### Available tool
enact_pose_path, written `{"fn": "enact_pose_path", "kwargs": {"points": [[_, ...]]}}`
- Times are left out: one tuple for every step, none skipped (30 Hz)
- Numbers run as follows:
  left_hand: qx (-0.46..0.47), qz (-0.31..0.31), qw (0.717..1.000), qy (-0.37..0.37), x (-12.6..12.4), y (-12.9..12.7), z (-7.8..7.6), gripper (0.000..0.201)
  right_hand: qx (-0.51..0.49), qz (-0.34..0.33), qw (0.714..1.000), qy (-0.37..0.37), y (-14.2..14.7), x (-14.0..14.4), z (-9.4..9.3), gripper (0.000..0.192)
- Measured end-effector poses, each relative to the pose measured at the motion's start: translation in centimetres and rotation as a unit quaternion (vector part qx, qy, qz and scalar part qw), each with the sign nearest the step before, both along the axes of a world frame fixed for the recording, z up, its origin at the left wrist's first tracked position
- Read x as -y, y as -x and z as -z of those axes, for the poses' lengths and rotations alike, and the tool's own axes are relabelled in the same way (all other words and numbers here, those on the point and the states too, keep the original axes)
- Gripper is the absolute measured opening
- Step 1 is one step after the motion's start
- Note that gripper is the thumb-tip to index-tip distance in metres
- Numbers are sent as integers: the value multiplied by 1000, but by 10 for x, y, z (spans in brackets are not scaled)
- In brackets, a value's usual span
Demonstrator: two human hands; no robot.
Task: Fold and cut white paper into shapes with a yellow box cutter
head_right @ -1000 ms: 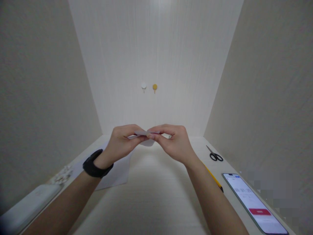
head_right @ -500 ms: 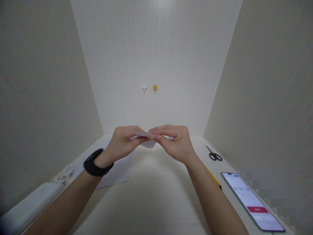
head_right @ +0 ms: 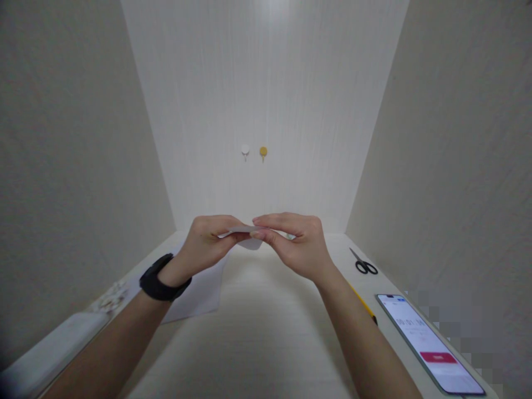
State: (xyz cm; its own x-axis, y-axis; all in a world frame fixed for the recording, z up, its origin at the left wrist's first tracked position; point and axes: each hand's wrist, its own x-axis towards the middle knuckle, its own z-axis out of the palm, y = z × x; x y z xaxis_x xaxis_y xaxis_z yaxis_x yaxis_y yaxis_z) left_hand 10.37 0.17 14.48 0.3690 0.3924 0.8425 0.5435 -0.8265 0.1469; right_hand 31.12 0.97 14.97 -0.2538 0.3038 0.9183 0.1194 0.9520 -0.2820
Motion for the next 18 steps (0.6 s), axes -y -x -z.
{"fn": "enact_pose_path", "kwargs": {"points": [[-2, 1, 1000, -5, 0, 0, 0, 15, 3, 7, 1000, -5, 0, 0, 0, 13], [-6, 4, 1000, -11, -1, 1, 0, 16, 7, 12, 1000, -11, 0, 1, 0, 13], [-8, 7, 1000, -15, -1, 1, 0, 18, 9, 16, 1000, -16, 1, 1, 0, 13], [-10, 10, 1000, -19, -1, 1, -1, 19, 9, 20, 1000, -22, 1, 1, 0, 12], [-11, 13, 1000, -23, -1, 1, -1, 19, 8, 22, 999, -27, 1, 2, -1, 12], [-11, 14, 1000, -25, -1, 1, -2, 19, 5, 23, 999, -33, 1, 2, -1, 12], [-10, 15, 1000, -25, -1, 1, -2, 19, 2, 23, 999, -38, 1, 2, -1, 12], [-11, 15, 1000, -25, 0, 1, -2, 19, 0, 22, 999, -44, 1, 2, -1, 12], [-11, 15, 1000, -24, 0, 1, -3, 18, -1, 20, 999, -48, 1, 2, -1, 12], [-12, 15, 1000, -22, 0, 0, -3, 18, -1, 17, 999, -50, 1, 2, -1, 11], [-12, 16, 1000, -19, 1, 0, -3, 18, -1, 14, 999, -51, 1, 2, -1, 11], [-12, 16, 1000, -15, 1, 0, -4, 17, -1, 10, 999, -50, 1, 2, 0, 11], [-11, 17, 1000, -11, 1, -1, -4, 17, -2, 7, 999, -47, 1, 2, 0, 10], [-10, 18, 1000, -6, 2, -1, -4, 17, -4, 4, 999, -41, 1, 2, 0, 9], [-9, 18, 1000, 1, 2, -1, -4, 17, -8, 3, 999, -32, 1, 1, 0, 8], [-5, 16, 1000, 11, 2, -1, -3, 16, -11, 5, 1000, -19, 1, 1, 1, 8], [2, 12, 1000, 23, 2, -2, -3, 15, -13, 10, 1000, -2, 0, 0, 1, 8], [9, 6, 999, 37, 3, -2, -3, 14, -14, 16, 1000, 16, 0, -1, 2, 8]]}}
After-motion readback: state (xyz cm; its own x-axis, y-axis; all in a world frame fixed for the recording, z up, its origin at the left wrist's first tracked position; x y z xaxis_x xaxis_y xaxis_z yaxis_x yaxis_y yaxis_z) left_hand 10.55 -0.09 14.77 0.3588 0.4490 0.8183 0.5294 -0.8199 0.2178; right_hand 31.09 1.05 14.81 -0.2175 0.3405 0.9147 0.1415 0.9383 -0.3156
